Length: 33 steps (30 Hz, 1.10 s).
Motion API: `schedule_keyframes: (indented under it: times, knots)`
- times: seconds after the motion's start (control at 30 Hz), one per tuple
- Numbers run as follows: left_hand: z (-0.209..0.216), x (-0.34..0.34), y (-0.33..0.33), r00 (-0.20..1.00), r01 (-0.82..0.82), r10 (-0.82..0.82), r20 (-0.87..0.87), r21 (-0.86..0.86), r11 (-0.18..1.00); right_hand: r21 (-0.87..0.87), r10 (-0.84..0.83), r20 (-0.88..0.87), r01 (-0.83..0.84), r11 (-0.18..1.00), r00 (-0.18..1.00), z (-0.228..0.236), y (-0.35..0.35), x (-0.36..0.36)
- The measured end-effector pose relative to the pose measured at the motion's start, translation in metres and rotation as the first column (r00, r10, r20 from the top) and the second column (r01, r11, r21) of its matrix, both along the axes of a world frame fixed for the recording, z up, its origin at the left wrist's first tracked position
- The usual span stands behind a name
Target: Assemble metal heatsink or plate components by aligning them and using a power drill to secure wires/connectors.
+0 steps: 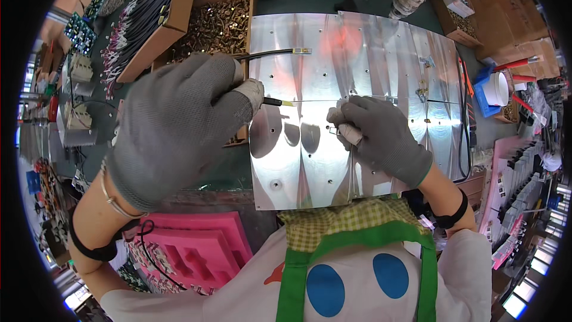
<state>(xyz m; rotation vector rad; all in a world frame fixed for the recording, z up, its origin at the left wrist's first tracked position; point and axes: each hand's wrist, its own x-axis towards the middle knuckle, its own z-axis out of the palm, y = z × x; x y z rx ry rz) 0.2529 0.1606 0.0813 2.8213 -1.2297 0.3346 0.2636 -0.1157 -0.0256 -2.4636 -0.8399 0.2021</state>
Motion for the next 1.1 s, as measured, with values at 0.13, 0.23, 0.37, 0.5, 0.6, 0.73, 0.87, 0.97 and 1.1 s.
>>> schedule_keyframes:
  times: [0.13,0.23,0.37,0.5,0.6,0.73,0.87,0.97,1.1]
  knots:
    - [-0.013,-0.008,0.0,0.997,0.072,-0.072,-0.015,0.004,0.997,0.071,-0.089,0.154,0.078,0.994,0.984,0.002,0.006,0.001]
    - [-0.054,-0.019,-0.01,0.972,-0.048,0.036,-0.234,-0.045,0.998,0.132,-0.168,0.009,0.165,0.977,0.986,0.007,0.003,-0.002]
    - [-0.089,-0.037,-0.011,0.966,-0.079,0.031,-0.257,-0.178,0.981,0.16,-0.183,-0.057,0.19,0.969,0.981,0.004,-0.003,-0.015]
    - [-0.109,-0.038,-0.012,0.968,-0.085,0.021,-0.248,-0.252,0.964,0.17,-0.185,0.054,0.173,0.97,0.981,-0.007,0.0,-0.021]
    - [-0.122,-0.032,-0.012,0.99,-0.029,-0.009,-0.143,-0.263,0.964,0.194,-0.18,0.076,0.162,0.967,0.981,-0.008,0.003,-0.022]
    - [-0.131,-0.017,-0.008,0.994,-0.074,0.044,-0.104,-0.306,0.949,0.276,-0.218,-0.047,0.222,0.935,0.975,-0.006,0.013,-0.023]
    - [-0.134,-0.012,-0.005,1.0,-0.017,0.018,0.003,-0.218,0.976,0.305,-0.194,-0.118,0.222,0.926,0.974,-0.007,0.015,-0.02]
    - [-0.135,-0.01,-0.007,0.994,0.062,-0.041,0.103,-0.206,0.977,0.236,-0.191,-0.027,0.191,0.953,0.981,-0.01,0.013,-0.02]
    - [-0.128,-0.009,-0.008,0.965,0.174,-0.133,0.228,-0.172,0.97,0.201,-0.168,0.17,0.133,0.971,0.971,-0.013,0.01,-0.02]
